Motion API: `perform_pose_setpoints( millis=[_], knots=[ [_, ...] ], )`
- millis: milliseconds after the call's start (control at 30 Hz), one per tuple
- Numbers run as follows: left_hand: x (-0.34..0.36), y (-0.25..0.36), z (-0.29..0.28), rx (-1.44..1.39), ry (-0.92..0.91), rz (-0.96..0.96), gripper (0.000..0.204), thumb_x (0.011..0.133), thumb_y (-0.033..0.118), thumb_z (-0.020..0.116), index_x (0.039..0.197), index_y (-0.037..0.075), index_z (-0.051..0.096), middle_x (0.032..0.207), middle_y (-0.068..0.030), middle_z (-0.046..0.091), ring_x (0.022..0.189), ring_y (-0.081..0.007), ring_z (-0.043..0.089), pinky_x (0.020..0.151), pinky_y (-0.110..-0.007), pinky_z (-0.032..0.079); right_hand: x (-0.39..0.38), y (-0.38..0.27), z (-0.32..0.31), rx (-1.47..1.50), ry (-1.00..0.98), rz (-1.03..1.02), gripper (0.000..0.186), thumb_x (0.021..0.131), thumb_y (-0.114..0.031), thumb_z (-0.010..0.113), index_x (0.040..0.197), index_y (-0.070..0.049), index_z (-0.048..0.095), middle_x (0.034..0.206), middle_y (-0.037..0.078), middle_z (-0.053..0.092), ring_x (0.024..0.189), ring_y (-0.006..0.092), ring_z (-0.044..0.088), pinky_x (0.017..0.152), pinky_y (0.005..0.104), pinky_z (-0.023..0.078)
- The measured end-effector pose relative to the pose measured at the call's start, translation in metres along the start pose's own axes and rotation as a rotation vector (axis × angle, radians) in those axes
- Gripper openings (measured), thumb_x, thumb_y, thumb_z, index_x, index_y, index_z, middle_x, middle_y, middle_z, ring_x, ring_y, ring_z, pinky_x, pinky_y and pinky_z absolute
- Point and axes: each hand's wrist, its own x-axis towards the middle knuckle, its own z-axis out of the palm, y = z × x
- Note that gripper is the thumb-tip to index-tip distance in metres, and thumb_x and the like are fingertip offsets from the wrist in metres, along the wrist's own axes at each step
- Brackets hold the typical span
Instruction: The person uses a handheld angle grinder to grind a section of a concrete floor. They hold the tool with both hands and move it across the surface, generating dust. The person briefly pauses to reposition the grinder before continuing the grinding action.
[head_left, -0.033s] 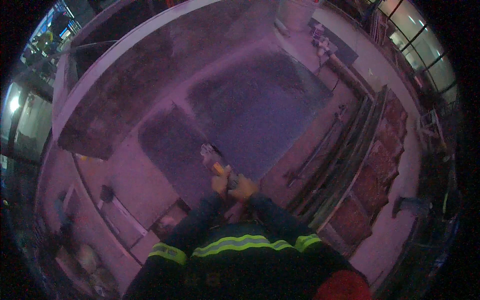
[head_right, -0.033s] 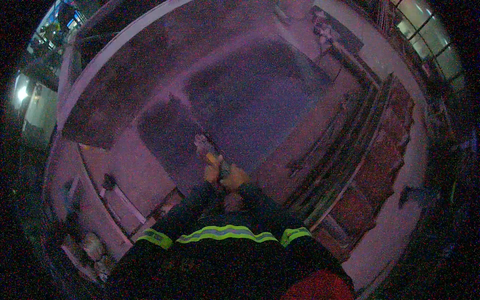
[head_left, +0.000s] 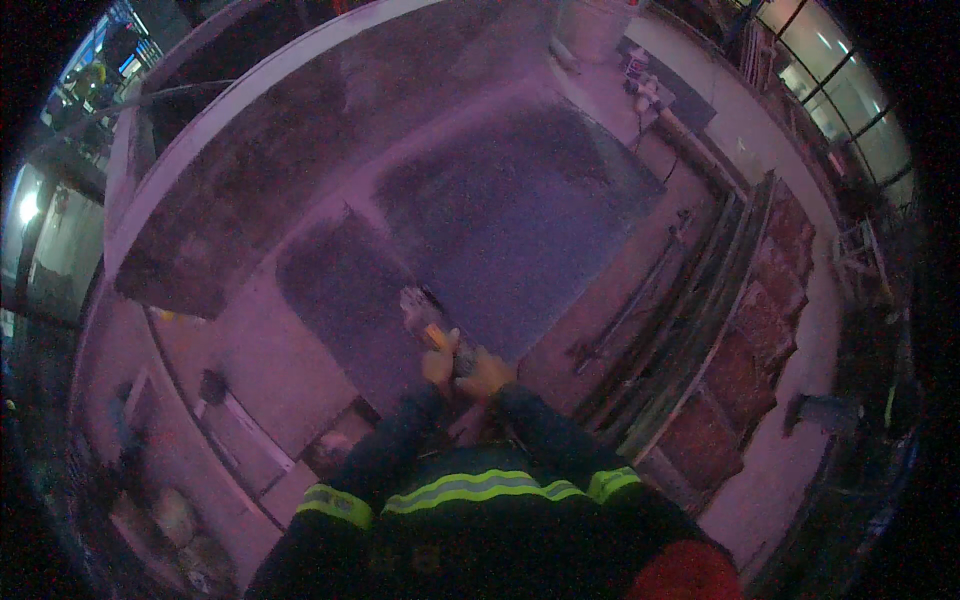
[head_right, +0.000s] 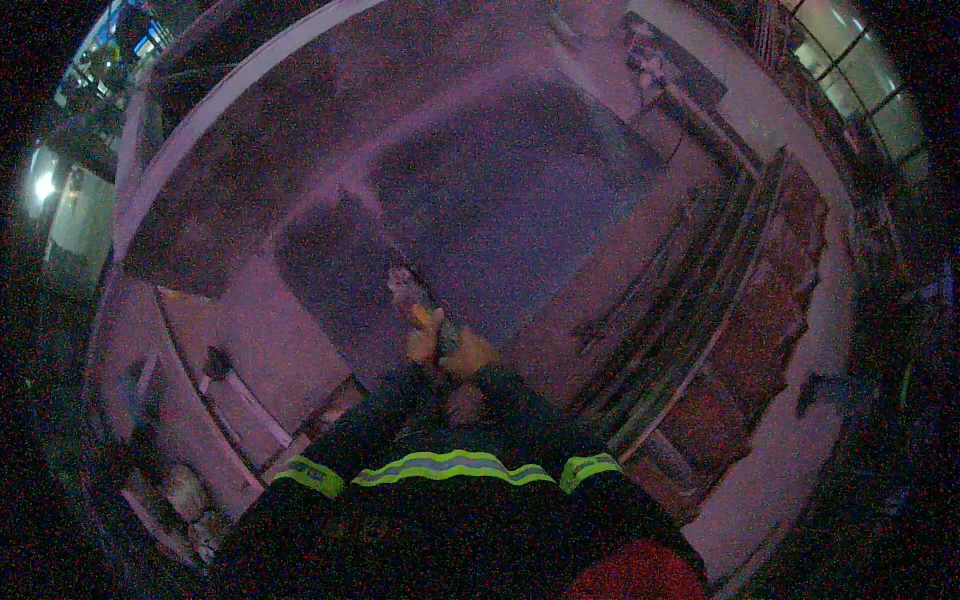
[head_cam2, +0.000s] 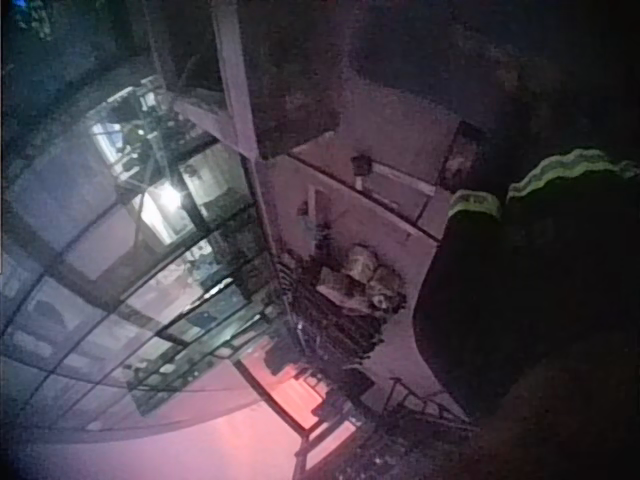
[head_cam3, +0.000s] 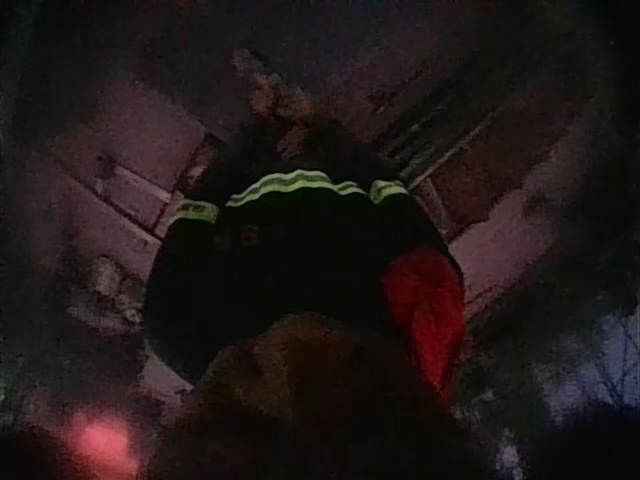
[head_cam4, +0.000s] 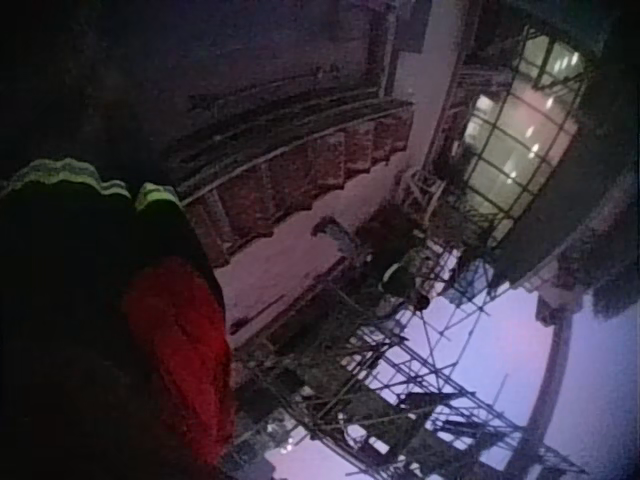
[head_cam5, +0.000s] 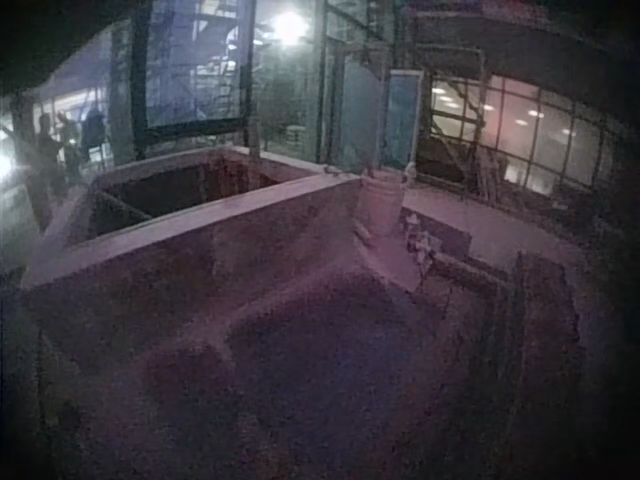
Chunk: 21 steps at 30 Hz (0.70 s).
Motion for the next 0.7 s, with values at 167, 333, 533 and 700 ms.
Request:
perform_pose_setpoints(
  millis=[167,333,533,700],
  knots=[
    [0.042,0.005,-0.011,-0.162,-0.033,0.099,0.062,0.075,0.055,0.068,0.100,-0.002,0.066,0.092,-0.0109,0.066,0.081,-0.0225,0.063,0.071,-0.037,0.048,0.015,-0.033,-0.016,-0.042,0.045,-0.094,0.066,0.063,-0.036,0.074,0.111,0.003,0.051,0.103,0.027,0.062,0.097,0.0425,0.060,0.082,0.0489,0.049],
    [-0.002,0.038,-0.027,-0.301,-0.152,0.069,0.059,0.078,0.052,0.068,0.096,-0.004,0.064,0.087,-0.0092,0.064,0.077,-0.0200,0.062,0.070,-0.035,0.048,0.041,-0.009,0.006,-0.062,0.060,-0.055,0.069,0.061,-0.038,0.076,0.109,0.005,0.052,0.100,0.027,0.063,0.094,0.0419,0.062,0.078,0.0473,0.051],
    [-0.053,0.049,-0.023,-0.216,-0.170,0.183,0.067,0.076,0.053,0.068,0.098,-0.010,0.061,0.090,-0.0122,0.064,0.078,-0.0224,0.062,0.070,-0.037,0.048,0.005,-0.006,-0.011,-0.046,0.019,-0.046,0.069,0.060,-0.039,0.078,0.106,0.005,0.052,0.098,0.026,0.063,0.090,0.0409,0.063,0.076,0.0479,0.051],
    [-0.048,0.022,0.003,-0.188,-0.067,0.103,0.073,0.076,0.055,0.069,0.102,-0.013,0.059,0.095,-0.0170,0.065,0.085,-0.0250,0.064,0.076,-0.038,0.049,-0.037,-0.026,-0.045,-0.008,-0.042,-0.052,0.068,0.062,-0.039,0.079,0.107,0.003,0.051,0.100,0.025,0.062,0.092,0.0403,0.062,0.077,0.0482,0.050]
  ],
)
